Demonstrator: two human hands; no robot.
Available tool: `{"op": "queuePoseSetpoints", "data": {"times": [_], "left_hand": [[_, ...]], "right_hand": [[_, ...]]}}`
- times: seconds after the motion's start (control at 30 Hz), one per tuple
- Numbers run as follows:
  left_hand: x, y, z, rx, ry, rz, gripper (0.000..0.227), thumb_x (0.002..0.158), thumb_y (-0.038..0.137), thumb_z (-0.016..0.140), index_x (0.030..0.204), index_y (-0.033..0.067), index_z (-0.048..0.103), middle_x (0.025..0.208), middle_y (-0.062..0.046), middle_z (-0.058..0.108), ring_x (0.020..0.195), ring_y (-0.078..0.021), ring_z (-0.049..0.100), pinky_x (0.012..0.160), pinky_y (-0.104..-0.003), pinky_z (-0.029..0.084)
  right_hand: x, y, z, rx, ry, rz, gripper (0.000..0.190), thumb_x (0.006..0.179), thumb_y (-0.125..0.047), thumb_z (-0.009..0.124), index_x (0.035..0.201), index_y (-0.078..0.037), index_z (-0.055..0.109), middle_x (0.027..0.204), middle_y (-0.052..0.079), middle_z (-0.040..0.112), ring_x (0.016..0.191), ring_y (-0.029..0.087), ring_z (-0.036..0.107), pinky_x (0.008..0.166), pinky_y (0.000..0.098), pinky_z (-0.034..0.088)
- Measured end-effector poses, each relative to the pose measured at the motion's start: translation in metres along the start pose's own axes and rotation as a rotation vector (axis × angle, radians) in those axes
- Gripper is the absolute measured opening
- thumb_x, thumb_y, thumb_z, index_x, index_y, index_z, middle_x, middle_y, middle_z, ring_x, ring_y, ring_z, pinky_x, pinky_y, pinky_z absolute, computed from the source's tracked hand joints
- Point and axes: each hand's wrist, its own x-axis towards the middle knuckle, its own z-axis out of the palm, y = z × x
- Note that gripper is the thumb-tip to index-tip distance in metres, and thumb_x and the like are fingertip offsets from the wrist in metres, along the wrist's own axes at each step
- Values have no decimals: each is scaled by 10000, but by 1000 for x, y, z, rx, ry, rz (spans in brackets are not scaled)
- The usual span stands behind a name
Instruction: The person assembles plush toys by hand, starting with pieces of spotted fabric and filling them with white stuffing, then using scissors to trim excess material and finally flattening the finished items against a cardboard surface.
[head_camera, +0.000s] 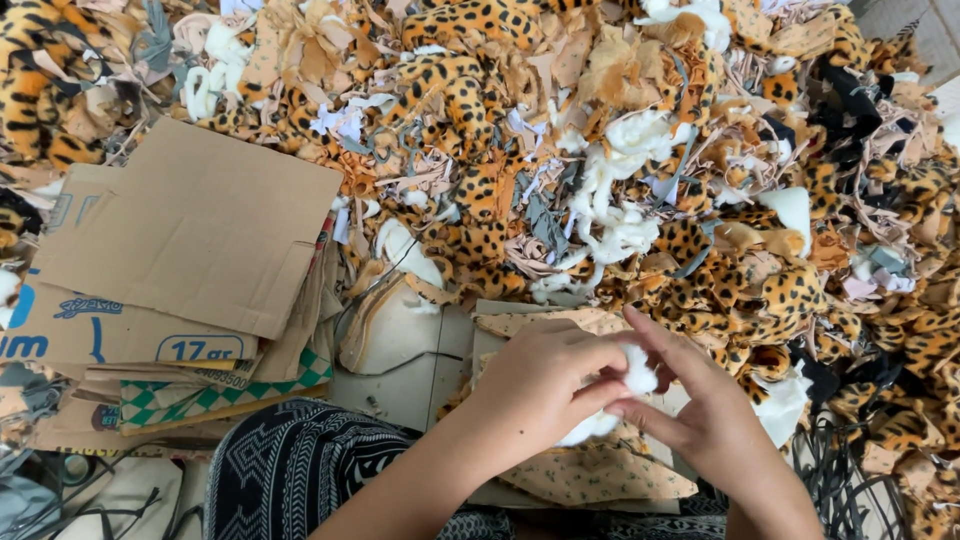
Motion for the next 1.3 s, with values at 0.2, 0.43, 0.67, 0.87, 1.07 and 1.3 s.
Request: {"op": "queuePoseSetpoints", "data": {"times": [0.2,0.43,0.67,0.87,1.07,1.3], "left_hand": [[5,-19,11,-295,4,-98,800,720,425,772,1331,49,417,1337,-153,537,1240,-281,501,1103,-410,416],[12,-45,6,-562,-428,-613,817,723,374,708,1483,227,445,1396,-20,589,1173,-197,599,903,-334,572],[5,-85,30,-313,-246,-798,562,924,293,651,1407,26,540,1434,-221,550,1337,-401,524,1034,-501,499],[7,-109,41,57,-350,-806,522,968,302,590,1414,35,532,1399,-222,524,1260,-393,573,935,-473,561],[5,-113,32,86,-355,-799,406,998,215,567,1374,63,571,1292,-176,572,1210,-385,599,905,-441,580],[10,-87,16,-36,-291,-923,360,1024,175,517,1364,80,585,1312,-188,610,1216,-383,617,950,-443,567]], "right_hand": [[1,0,-2,231,150,-21,412,794,13,748,1195,-78,720,1091,72,790,791,129,721,683,228,640],[22,42,14,646,217,194,173,902,-10,666,1075,-15,680,979,110,709,823,208,646,729,328,583],[32,102,41,381,303,592,345,944,-211,721,1146,63,665,895,182,661,823,270,653,768,466,571],[41,76,38,-142,46,673,529,873,-436,794,1206,-31,722,1120,163,659,1037,322,666,830,431,605],[38,84,47,-121,114,534,510,943,-302,725,1403,-107,622,1232,166,564,1142,370,601,868,489,586],[40,94,56,-109,168,490,329,966,-202,698,1274,-91,725,1118,187,692,978,320,677,750,418,599]]}}
